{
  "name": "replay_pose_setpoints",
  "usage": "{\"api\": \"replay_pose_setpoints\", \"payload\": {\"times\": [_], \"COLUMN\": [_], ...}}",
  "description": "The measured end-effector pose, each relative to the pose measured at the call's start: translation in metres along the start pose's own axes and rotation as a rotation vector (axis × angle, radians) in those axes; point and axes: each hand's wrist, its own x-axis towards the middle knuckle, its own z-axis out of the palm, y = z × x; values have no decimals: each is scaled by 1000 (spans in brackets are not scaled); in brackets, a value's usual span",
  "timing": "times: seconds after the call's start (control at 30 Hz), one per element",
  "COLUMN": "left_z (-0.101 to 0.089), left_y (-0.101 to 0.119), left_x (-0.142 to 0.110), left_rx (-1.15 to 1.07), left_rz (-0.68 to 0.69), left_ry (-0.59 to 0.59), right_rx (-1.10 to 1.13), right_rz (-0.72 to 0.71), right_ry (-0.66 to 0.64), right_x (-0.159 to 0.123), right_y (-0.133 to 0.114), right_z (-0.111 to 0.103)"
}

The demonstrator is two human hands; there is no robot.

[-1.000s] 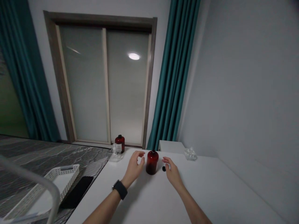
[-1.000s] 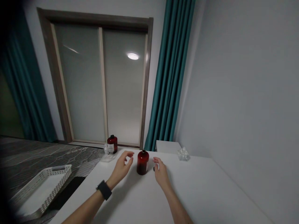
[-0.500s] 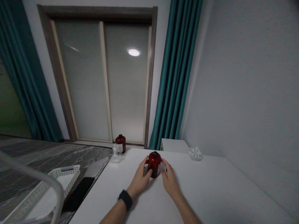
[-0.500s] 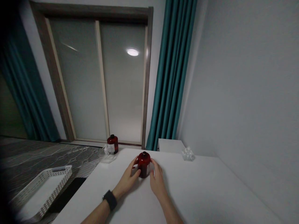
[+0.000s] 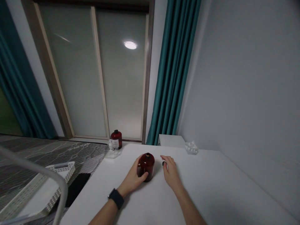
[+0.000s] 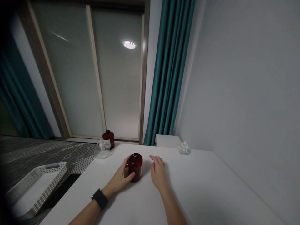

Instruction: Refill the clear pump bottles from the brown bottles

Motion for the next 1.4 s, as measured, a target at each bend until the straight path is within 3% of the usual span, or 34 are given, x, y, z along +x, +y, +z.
{"api": "replay_pose_setpoints", "payload": {"times": [0.17, 0.47, 1.0, 1.2, 1.4], "left_z": [0, 0, 0, 1, 1], "left_y": [0, 0, 3, 2, 1], "left_x": [0, -1, -2, -3, -3], "left_rx": [-55, -333, -282, -274, -255], "left_rz": [-26, -77, -31, -38, -22], "left_ry": [28, 79, 87, 102, 87], "right_rx": [-161, -266, -244, -247, -262], "right_rz": [87, 59, -18, 13, 16], "right_ry": [-4, -146, -175, -120, -156], "right_x": [-4, -6, -7, 2, -3], "right_y": [28, 22, 7, 12, 17], "right_z": [-7, 5, 8, 6, 11]}}
